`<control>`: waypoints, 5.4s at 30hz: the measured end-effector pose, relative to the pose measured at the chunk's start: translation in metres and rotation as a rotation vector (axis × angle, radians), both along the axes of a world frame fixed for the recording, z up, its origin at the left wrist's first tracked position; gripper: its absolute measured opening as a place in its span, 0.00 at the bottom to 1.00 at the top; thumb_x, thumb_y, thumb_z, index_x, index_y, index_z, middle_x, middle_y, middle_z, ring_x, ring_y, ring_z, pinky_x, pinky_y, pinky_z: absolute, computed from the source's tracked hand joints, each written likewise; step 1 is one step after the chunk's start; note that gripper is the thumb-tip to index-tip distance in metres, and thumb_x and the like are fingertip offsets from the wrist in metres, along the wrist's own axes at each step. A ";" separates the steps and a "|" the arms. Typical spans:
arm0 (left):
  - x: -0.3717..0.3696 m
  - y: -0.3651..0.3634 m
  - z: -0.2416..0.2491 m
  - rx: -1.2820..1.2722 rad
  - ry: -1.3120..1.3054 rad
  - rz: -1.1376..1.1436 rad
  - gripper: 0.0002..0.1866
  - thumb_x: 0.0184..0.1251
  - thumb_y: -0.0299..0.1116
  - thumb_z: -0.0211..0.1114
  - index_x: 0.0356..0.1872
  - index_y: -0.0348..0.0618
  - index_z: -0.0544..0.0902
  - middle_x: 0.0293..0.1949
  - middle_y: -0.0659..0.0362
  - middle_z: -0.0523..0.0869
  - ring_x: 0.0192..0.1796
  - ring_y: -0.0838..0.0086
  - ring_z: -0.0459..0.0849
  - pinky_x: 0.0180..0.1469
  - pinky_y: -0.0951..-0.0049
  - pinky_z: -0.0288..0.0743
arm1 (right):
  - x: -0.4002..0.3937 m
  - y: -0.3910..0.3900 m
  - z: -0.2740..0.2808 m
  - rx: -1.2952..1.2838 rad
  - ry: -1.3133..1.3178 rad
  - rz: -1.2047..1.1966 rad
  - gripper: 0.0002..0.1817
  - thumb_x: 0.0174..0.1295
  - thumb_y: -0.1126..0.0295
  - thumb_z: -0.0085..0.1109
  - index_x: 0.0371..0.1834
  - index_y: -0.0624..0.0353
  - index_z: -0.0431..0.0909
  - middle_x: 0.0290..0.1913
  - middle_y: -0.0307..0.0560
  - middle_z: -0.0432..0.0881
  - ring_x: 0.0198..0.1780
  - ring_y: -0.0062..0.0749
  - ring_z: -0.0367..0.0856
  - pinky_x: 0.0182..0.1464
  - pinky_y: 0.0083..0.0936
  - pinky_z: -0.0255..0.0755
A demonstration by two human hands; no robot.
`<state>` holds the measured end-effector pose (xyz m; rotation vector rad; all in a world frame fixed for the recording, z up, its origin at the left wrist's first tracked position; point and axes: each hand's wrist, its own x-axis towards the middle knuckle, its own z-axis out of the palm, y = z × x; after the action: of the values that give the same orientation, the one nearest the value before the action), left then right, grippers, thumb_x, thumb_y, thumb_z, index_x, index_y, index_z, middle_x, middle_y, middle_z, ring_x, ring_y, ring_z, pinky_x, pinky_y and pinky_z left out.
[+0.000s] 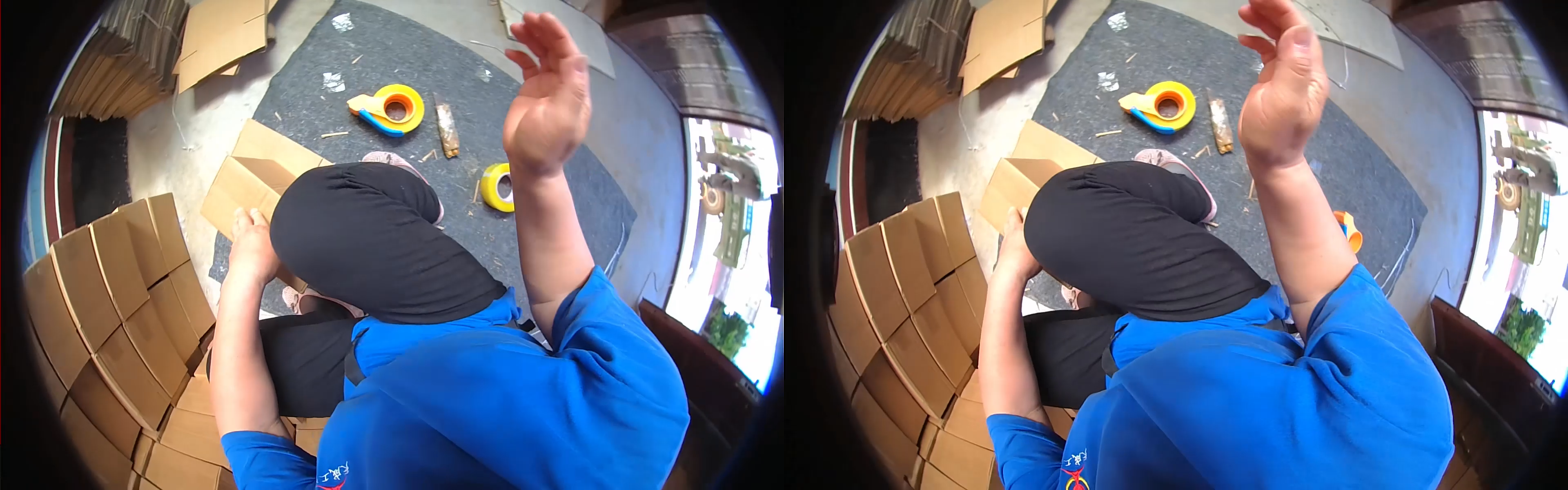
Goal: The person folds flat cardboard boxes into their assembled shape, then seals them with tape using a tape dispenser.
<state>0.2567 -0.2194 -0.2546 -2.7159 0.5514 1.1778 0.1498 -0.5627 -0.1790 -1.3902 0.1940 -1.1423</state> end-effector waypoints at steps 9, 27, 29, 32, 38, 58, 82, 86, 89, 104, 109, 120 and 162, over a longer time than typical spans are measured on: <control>0.006 -0.007 0.015 0.044 0.036 0.074 0.37 0.70 0.36 0.60 0.75 0.30 0.58 0.78 0.35 0.49 0.80 0.47 0.53 0.80 0.62 0.52 | 0.052 -0.004 -0.253 -0.630 1.340 0.189 0.22 0.60 0.56 0.65 0.52 0.60 0.83 0.54 0.58 0.83 0.58 0.51 0.79 0.61 0.45 0.72; 0.024 -0.001 0.021 0.052 0.162 0.140 0.41 0.67 0.35 0.63 0.77 0.34 0.55 0.79 0.38 0.49 0.80 0.51 0.53 0.79 0.65 0.54 | 0.076 0.003 -0.241 -0.565 1.452 0.350 0.23 0.52 0.52 0.61 0.36 0.65 0.82 0.37 0.64 0.86 0.44 0.55 0.86 0.49 0.44 0.77; 0.021 0.003 0.017 0.032 0.125 0.095 0.38 0.67 0.34 0.61 0.76 0.34 0.58 0.78 0.39 0.52 0.80 0.50 0.54 0.79 0.63 0.54 | 0.071 0.011 -0.217 -0.266 1.224 0.475 0.21 0.53 0.55 0.62 0.37 0.65 0.82 0.33 0.49 0.86 0.37 0.36 0.85 0.43 0.35 0.77; 0.020 0.013 0.016 -0.070 0.108 0.139 0.35 0.68 0.32 0.59 0.75 0.34 0.61 0.77 0.39 0.54 0.79 0.50 0.56 0.79 0.62 0.55 | 0.076 0.025 -0.159 -0.001 1.007 0.708 0.16 0.56 0.57 0.61 0.38 0.60 0.81 0.30 0.33 0.77 0.32 0.19 0.73 0.36 0.22 0.68; 0.024 0.019 0.010 -0.750 -0.233 0.563 0.17 0.74 0.37 0.57 0.53 0.36 0.82 0.54 0.46 0.82 0.58 0.57 0.80 0.63 0.61 0.72 | 0.103 0.035 -0.077 -0.079 0.831 1.014 0.26 0.57 0.43 0.63 0.30 0.60 0.79 0.28 0.32 0.75 0.30 0.16 0.70 0.33 0.20 0.63; 0.022 0.044 0.034 -1.743 0.490 1.260 0.16 0.77 0.38 0.59 0.53 0.35 0.83 0.45 0.58 0.86 0.46 0.78 0.83 0.53 0.74 0.76 | 0.149 0.112 -0.023 -0.489 0.823 1.207 0.26 0.54 0.48 0.68 0.29 0.65 0.79 0.30 0.40 0.79 0.34 0.24 0.77 0.38 0.22 0.70; 0.036 0.137 -0.077 -1.632 0.339 1.872 0.13 0.67 0.37 0.72 0.42 0.39 0.82 0.31 0.63 0.83 0.34 0.77 0.82 0.40 0.73 0.79 | 0.229 0.145 -0.021 -0.896 1.324 1.202 0.34 0.55 0.37 0.67 0.30 0.66 0.84 0.22 0.41 0.78 0.27 0.22 0.77 0.30 0.25 0.72; 0.042 0.138 -0.095 -1.530 0.246 1.902 0.13 0.64 0.39 0.76 0.39 0.43 0.82 0.30 0.64 0.82 0.33 0.78 0.81 0.38 0.75 0.77 | 0.241 0.152 -0.041 -0.910 1.360 1.223 0.33 0.56 0.38 0.67 0.28 0.65 0.84 0.21 0.41 0.78 0.26 0.21 0.77 0.29 0.25 0.72; 0.041 0.131 -0.119 -1.525 0.236 1.931 0.12 0.65 0.38 0.74 0.39 0.43 0.82 0.30 0.64 0.82 0.33 0.78 0.81 0.37 0.76 0.77 | 0.250 0.151 -0.058 -0.933 1.396 1.233 0.32 0.56 0.38 0.67 0.26 0.64 0.83 0.21 0.40 0.77 0.25 0.21 0.76 0.29 0.26 0.71; 0.067 0.107 -0.126 -0.865 -0.844 0.934 0.14 0.68 0.29 0.61 0.53 0.39 0.81 0.55 0.48 0.79 0.58 0.52 0.77 0.64 0.56 0.70 | 0.257 0.134 -0.083 -0.780 1.357 1.336 0.31 0.56 0.39 0.68 0.24 0.62 0.82 0.18 0.37 0.75 0.23 0.19 0.73 0.25 0.24 0.67; 0.106 0.080 -0.093 -0.918 -0.556 0.671 0.13 0.63 0.44 0.70 0.35 0.44 0.88 0.42 0.57 0.88 0.49 0.59 0.83 0.56 0.59 0.75 | 0.256 0.134 -0.082 -0.791 1.364 1.327 0.31 0.56 0.39 0.68 0.26 0.63 0.84 0.20 0.39 0.78 0.25 0.20 0.76 0.27 0.24 0.70; 0.125 0.081 -0.099 -1.061 0.061 1.076 0.12 0.61 0.39 0.77 0.30 0.43 0.86 0.29 0.66 0.84 0.32 0.84 0.78 0.36 0.79 0.74 | 0.269 0.100 -0.066 -0.913 1.376 1.282 0.32 0.52 0.38 0.69 0.28 0.64 0.85 0.21 0.42 0.80 0.26 0.24 0.79 0.29 0.26 0.73; 0.074 0.121 -0.106 -0.077 -0.285 0.956 0.20 0.70 0.43 0.61 0.61 0.54 0.82 0.63 0.54 0.81 0.67 0.61 0.77 0.68 0.48 0.63 | 0.176 0.132 -0.144 -1.298 1.550 0.503 0.27 0.59 0.43 0.56 0.33 0.58 0.89 0.36 0.54 0.89 0.42 0.45 0.89 0.46 0.39 0.80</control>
<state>0.3306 -0.0982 -0.3604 -3.1886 -0.8465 0.8324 0.3260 -0.4305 -0.3230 -2.9896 0.1433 0.6781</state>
